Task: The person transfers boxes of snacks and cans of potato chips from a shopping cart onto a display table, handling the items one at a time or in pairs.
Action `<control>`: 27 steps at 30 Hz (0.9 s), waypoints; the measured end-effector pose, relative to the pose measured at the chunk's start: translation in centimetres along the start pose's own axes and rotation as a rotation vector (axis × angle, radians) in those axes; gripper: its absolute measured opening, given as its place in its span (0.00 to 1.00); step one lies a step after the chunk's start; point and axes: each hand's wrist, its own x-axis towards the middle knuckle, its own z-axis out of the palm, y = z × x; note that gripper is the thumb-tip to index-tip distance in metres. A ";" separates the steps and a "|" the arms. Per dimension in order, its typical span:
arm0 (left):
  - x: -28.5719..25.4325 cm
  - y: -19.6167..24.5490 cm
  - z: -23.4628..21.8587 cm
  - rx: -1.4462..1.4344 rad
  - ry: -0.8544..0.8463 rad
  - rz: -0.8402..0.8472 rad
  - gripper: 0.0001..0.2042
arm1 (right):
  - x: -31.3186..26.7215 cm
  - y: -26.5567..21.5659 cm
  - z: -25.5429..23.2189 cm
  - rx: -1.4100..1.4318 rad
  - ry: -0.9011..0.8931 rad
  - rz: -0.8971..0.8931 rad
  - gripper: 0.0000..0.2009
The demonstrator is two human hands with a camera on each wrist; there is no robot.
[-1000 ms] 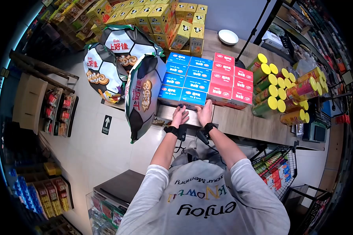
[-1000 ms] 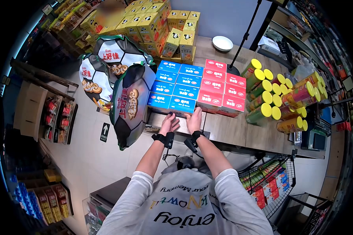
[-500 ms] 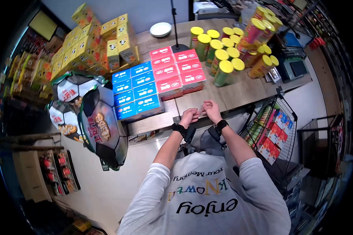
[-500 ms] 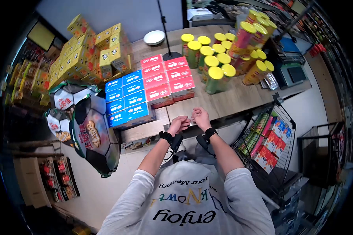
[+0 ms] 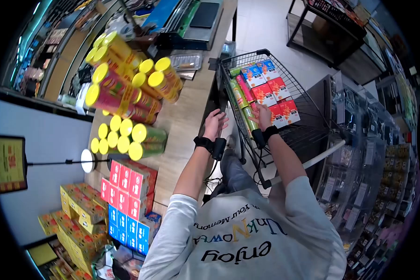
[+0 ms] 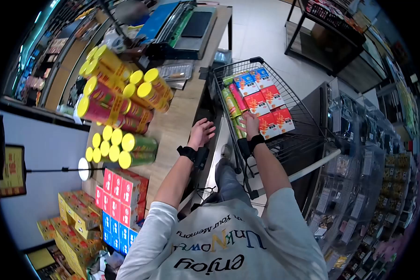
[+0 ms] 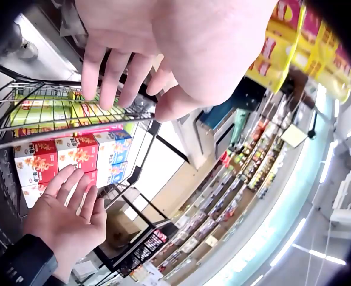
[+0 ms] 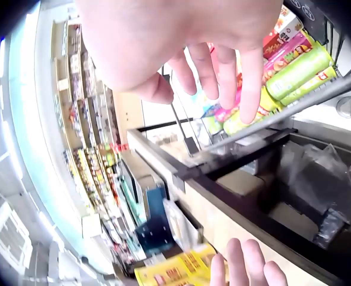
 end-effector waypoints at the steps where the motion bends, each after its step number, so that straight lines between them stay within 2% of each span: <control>1: 1.5 0.9 1.4 0.026 -0.009 -0.006 0.23 | 1.3 -0.8 -0.2 0.023 0.028 -0.001 0.16; 3: 4.4 2.5 3.9 0.099 -0.020 -0.036 0.23 | 4.2 -1.8 -0.3 0.127 0.069 0.026 0.14; 4: 6.3 3.1 4.8 0.146 -0.014 -0.043 0.23 | 6.7 -1.4 -0.5 0.168 0.060 0.036 0.18; 7: 12.2 4.6 6.4 0.209 -0.030 -0.066 0.22 | 13.7 -0.3 0.4 0.272 0.144 0.059 0.19; 11: 20.1 5.8 8.3 0.259 -0.046 -0.081 0.21 | 21.1 1.3 1.3 0.420 0.130 0.170 0.25; 14: 27.5 5.9 9.3 0.434 -0.006 -0.086 0.21 | 25.1 3.4 1.2 0.538 0.083 0.309 0.26; 15: 29.8 5.7 9.6 0.503 0.013 -0.081 0.21 | 26.3 4.4 1.2 0.657 0.123 0.367 0.26; 17: 34.4 5.0 10.1 0.591 0.010 -0.082 0.21 | 25.4 2.4 2.3 0.789 0.105 0.442 0.26; 19: 37.8 3.6 10.6 0.919 -0.083 0.140 0.22 | 26.9 5.1 2.6 0.849 0.221 0.528 0.26; 21: 40.3 3.0 12.4 0.999 -0.115 0.133 0.24 | 27.4 5.8 3.0 0.968 0.254 0.498 0.22; 23: 41.8 2.6 14.3 1.275 -0.141 0.104 0.27 | 27.9 6.7 2.8 1.134 0.230 0.469 0.21; 25: 43.6 0.7 14.0 1.245 -0.190 0.100 0.30 | 27.6 5.3 2.9 1.165 0.329 0.523 0.21; 27: 44.9 -0.9 13.6 1.505 -0.140 0.201 0.33 | 27.8 5.5 2.7 1.119 0.261 0.397 0.22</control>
